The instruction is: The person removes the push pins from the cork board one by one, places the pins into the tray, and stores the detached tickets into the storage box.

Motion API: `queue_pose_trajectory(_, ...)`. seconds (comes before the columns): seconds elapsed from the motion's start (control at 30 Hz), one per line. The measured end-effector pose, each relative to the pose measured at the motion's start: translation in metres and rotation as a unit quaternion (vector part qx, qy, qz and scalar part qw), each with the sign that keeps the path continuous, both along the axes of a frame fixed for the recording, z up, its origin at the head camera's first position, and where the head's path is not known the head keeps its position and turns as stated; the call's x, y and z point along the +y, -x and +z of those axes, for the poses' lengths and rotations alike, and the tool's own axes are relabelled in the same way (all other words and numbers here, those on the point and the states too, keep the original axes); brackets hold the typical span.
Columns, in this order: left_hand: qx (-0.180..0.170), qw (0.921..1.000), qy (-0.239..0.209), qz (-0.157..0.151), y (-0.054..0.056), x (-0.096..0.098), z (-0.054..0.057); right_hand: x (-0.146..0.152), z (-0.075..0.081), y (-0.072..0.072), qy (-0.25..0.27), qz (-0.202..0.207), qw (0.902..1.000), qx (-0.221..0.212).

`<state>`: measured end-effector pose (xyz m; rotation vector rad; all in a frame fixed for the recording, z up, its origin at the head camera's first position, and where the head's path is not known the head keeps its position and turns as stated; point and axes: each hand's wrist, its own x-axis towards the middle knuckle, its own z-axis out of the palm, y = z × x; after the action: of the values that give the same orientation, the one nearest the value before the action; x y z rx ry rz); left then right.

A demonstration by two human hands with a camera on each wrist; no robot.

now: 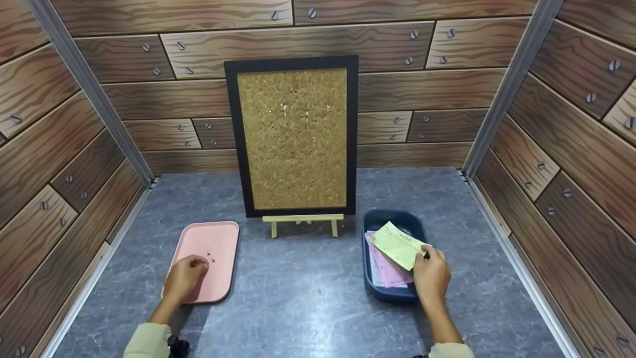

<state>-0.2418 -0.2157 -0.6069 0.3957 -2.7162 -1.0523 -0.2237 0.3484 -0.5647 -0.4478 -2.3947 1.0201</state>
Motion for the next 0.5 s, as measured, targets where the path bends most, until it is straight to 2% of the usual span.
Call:
queue_pose_trajectory(0.3,0.01,0.9999,0.002,-0.002,-0.001,0.0,0.002,0.0,0.004,-0.014,-0.018,-0.006,0.9997,-0.017)
queue_pose_trajectory(0.5,0.022,0.9997,0.004,0.008,0.001,0.003,0.009,0.003,0.008,-0.016,-0.033,-0.02,0.9992,-0.015)
